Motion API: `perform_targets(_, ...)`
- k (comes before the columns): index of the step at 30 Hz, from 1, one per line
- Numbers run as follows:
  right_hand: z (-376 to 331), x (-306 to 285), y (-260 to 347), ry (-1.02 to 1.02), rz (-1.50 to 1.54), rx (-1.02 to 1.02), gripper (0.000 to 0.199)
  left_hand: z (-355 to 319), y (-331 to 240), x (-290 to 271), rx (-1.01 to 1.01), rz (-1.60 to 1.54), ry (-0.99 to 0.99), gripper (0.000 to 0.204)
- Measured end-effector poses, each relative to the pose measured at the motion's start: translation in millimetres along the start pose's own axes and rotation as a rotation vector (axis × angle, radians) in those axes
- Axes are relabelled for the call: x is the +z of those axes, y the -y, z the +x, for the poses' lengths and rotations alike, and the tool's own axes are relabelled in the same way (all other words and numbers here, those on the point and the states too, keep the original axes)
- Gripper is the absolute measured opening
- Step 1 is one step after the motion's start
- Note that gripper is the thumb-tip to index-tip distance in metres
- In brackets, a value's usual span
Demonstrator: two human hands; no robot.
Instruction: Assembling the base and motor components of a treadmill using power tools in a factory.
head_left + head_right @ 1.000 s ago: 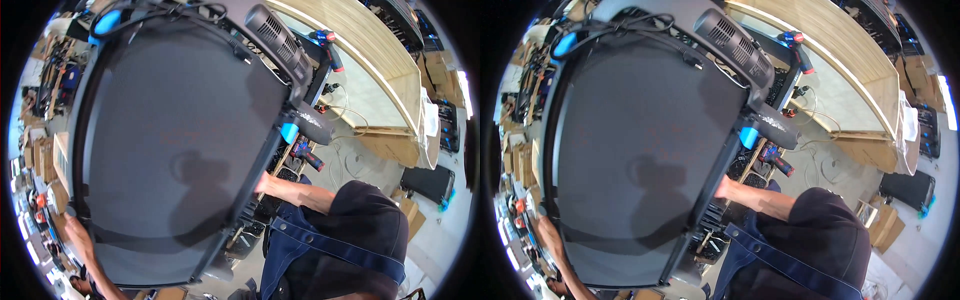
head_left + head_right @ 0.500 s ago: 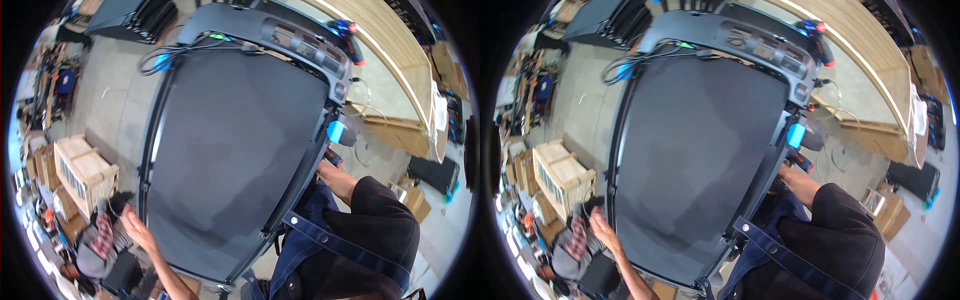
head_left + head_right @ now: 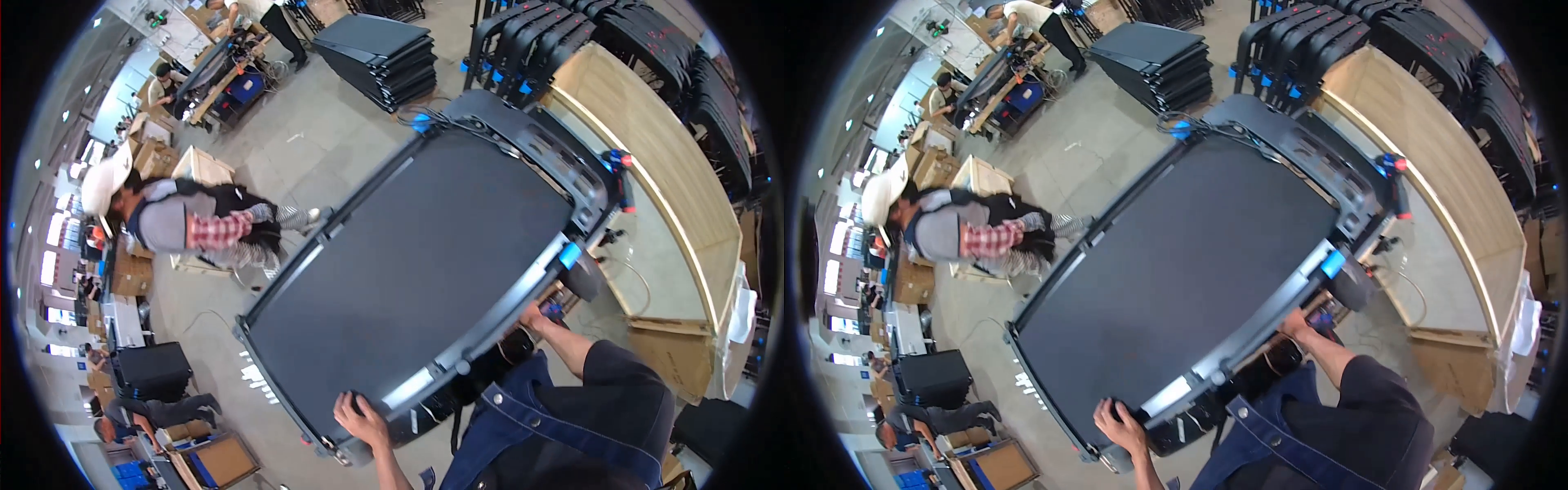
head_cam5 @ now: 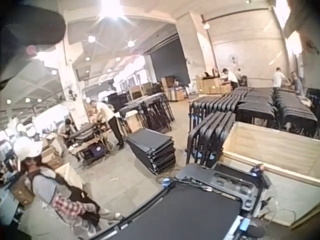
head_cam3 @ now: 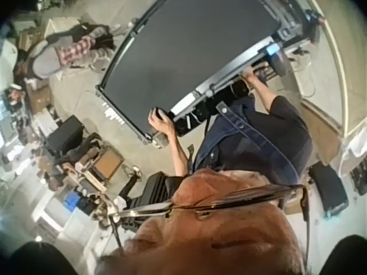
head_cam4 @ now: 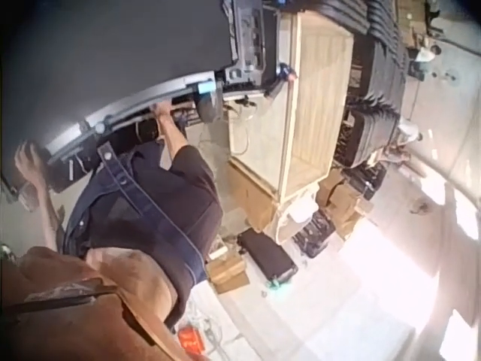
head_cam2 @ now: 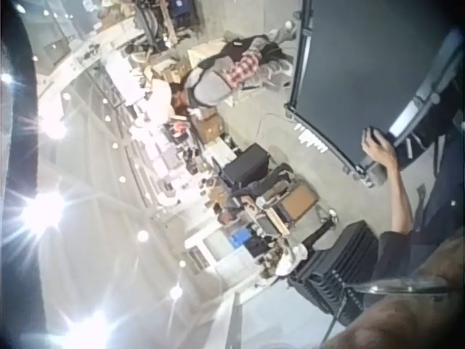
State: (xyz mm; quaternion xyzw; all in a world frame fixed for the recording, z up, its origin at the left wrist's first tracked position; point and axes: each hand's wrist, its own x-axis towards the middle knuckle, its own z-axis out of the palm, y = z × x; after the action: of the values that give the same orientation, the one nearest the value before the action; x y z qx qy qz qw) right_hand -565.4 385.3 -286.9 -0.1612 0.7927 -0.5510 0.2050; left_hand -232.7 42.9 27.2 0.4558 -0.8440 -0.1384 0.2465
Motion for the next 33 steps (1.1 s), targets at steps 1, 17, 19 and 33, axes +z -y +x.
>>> perform_targets(1,-12,-3,108,0.219,-0.413,-0.211,0.036,-6,12,-1,0.024,0.063,-0.052,0.024)
perform_targets(17,-121,-108,344,0.64,-0.017,0.31,0.049,-24,15,-18,0.074,-0.059,-0.155,0.019)
perform_targets(19,-119,-124,263,0.552,-0.505,0.116,0.07,-40,2,-17,0.092,-0.122,-0.26,0.02)
perform_targets(33,-65,-128,31,0.418,-0.814,0.66,0.119,-234,-202,270,0.027,0.06,0.917,0.028)
